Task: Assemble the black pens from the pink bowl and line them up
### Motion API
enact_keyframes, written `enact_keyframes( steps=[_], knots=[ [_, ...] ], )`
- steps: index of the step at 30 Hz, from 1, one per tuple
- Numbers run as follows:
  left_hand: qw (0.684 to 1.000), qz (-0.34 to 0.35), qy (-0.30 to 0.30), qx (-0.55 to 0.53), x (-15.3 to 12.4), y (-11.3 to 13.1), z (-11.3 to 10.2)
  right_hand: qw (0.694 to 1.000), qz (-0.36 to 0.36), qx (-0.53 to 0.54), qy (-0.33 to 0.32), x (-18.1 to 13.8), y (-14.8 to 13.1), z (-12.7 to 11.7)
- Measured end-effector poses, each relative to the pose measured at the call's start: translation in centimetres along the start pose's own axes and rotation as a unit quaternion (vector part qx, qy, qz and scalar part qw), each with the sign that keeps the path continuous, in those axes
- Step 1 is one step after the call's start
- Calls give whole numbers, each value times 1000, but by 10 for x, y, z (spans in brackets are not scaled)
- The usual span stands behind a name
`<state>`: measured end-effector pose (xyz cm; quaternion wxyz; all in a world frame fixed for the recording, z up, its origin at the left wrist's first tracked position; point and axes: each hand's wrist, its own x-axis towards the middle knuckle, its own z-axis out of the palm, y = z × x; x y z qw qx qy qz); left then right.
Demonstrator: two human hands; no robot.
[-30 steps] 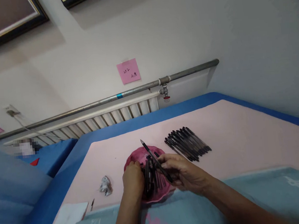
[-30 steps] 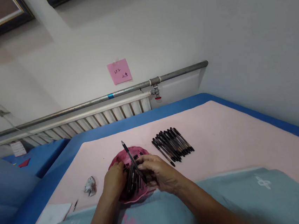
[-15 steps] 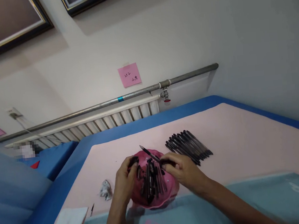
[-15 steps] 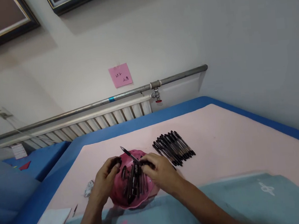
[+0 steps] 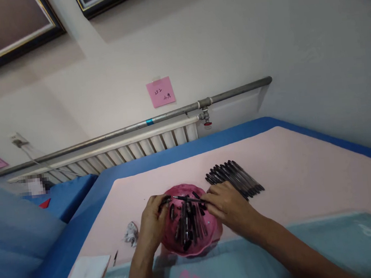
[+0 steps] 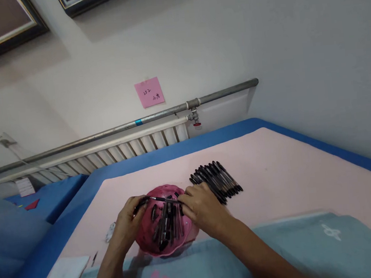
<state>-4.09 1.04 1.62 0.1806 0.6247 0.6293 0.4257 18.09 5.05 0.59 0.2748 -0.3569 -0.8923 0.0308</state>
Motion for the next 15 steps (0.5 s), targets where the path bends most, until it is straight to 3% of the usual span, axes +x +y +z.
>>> enact_keyframes(
  steps=[15],
  knots=[
    [993, 32, -95, 61, -1, -1, 1, 997, -31, -63, -24, -3, 0, 2]
  ],
)
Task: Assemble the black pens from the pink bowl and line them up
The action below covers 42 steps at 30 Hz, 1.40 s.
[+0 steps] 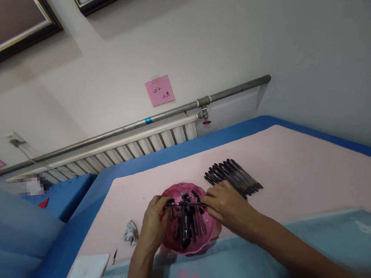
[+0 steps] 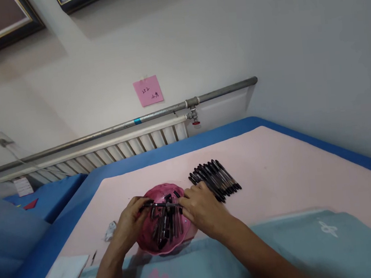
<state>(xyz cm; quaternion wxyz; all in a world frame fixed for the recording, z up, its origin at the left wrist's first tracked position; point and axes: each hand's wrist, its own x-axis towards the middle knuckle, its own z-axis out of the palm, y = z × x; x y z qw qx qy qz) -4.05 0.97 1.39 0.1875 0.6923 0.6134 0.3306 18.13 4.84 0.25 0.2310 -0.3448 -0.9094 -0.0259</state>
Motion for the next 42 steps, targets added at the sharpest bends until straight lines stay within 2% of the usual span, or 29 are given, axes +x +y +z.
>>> enact_keyframes(
  steps=[8, 13, 17, 19, 22, 25, 28, 31, 36, 42],
  knots=[
    [998, 19, 2, 63, 0, 6, 6, 1000, 2, 7, -22, 0, -7, 0],
    [997, 57, -23, 51, 0, 6, 16, 999, 10, 27, -44, 0, -15, 2],
    [997, 53, -16, 45, 0, 6, 20, 998, 26, 32, -50, 1, -17, 4],
    [998, 41, 19, 39, 0, 7, 19, 997, 54, 29, -47, 1, -11, 2],
    [995, 5, 85, 50, 2, 6, 15, 989, 142, 6, -33, 2, 5, -3],
    [993, -15, 101, 66, 3, 1, 15, 967, 250, -40, -31, 1, 25, -13],
    [993, -17, 88, 80, 3, -4, 16, 942, 321, -81, -57, -2, 41, -19],
    [992, -38, 61, 99, 2, -5, 17, 931, 345, -93, -75, -6, 51, -19],
    [988, -86, 18, 130, 3, -2, 13, 926, 354, -99, -84, -10, 57, -17],
    [978, -108, -34, 175, 4, 4, 16, 937, 331, -94, -65, -2, 42, -21]
  ],
)
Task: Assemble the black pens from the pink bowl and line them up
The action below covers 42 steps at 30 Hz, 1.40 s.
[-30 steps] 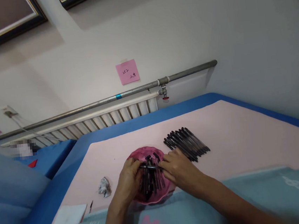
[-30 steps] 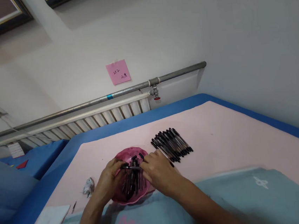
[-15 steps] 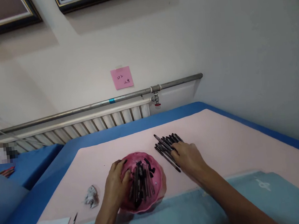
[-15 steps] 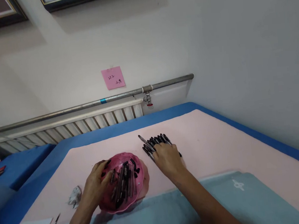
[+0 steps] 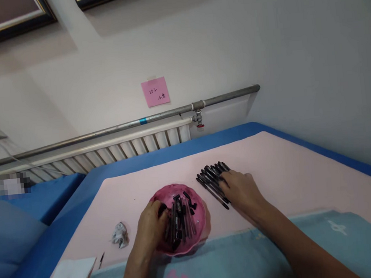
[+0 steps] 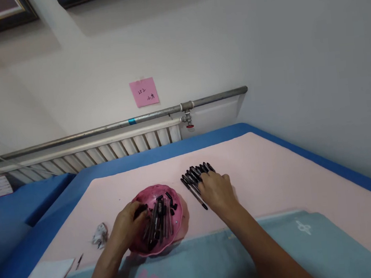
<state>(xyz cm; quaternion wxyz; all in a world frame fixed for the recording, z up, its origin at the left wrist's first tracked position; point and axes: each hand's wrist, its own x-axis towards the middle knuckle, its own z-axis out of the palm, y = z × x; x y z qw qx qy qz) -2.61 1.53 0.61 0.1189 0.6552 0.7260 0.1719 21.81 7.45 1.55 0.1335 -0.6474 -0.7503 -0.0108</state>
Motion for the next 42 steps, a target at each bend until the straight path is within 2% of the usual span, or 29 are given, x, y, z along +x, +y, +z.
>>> enact_keyframes(
  steps=[8, 17, 23, 25, 30, 34, 36, 42],
  knots=[
    [995, -7, -63, 79, -4, 16, 13, 989, -122, 69, 37, -11, -23, 11],
    [987, -55, -59, 138, -4, 16, 13, 981, -165, 98, 37, -17, -31, 15],
    [988, -56, -69, 124, -3, 16, 12, 980, -177, 88, 26, -20, -35, 13],
    [992, -60, -51, 103, -2, 13, 9, 980, -176, 91, 25, -20, -35, 12],
    [993, -108, 44, 19, -2, 6, -2, 979, -174, 99, 22, -19, -35, 11],
    [992, -100, 61, -42, 1, 8, -1, 979, -177, 103, 16, -20, -36, 10],
    [995, -85, 50, -34, 3, 10, 5, 978, -178, 105, 17, -20, -36, 9],
    [993, -78, -28, 88, 6, 12, 23, 978, -179, 106, 10, -21, -37, 9]
  ],
)
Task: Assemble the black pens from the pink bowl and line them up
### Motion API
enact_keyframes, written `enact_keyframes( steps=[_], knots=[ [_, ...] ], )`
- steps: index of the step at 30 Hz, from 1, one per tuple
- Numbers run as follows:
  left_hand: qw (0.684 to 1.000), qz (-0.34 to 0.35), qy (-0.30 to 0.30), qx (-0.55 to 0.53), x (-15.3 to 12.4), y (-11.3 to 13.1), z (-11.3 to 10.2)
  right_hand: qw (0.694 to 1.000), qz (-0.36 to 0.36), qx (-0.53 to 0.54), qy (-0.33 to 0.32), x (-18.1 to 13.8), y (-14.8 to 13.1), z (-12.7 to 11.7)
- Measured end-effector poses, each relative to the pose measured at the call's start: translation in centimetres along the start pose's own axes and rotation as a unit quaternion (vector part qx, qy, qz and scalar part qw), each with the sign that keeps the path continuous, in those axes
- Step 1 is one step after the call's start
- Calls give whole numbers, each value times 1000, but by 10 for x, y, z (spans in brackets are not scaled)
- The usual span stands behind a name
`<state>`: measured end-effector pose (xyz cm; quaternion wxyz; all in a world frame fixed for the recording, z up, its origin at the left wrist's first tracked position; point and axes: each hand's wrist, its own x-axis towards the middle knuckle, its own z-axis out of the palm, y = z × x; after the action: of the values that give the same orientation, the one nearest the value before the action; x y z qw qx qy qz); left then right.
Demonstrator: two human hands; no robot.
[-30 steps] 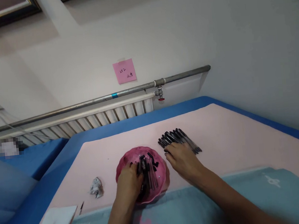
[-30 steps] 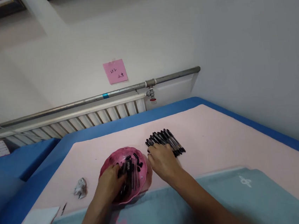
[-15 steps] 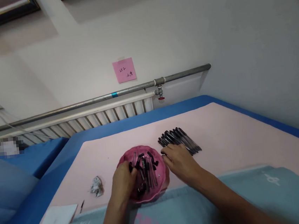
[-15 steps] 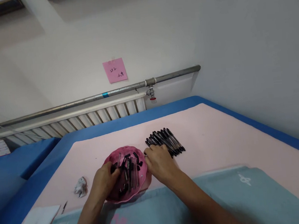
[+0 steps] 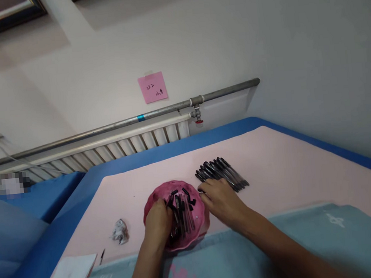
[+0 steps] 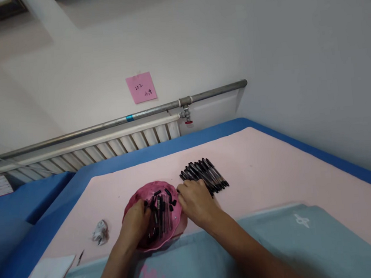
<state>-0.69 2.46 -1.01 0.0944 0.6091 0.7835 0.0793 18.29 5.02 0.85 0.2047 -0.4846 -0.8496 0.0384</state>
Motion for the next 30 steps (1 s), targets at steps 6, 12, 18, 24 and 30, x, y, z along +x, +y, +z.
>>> enact_keyframes(
  steps=[6, 12, 18, 24, 30],
  knots=[
    [1000, -3, -26, 14, 0, 1, 1, 1000, -3, 5, -6, -1, 0, 1],
    [1000, -2, -13, -28, 3, -5, -6, 1000, -8, 3, 1, -1, 1, 2],
    [911, 4, -35, -411, -5, -1, -8, 974, 18, 227, -16, -3, -16, 0],
    [786, 24, -98, -610, -19, 19, -9, 818, 139, 556, -44, -6, -42, 5],
    [721, 4, -118, -682, -21, 24, -8, 767, 188, 612, -42, -6, -46, 11]
  ],
)
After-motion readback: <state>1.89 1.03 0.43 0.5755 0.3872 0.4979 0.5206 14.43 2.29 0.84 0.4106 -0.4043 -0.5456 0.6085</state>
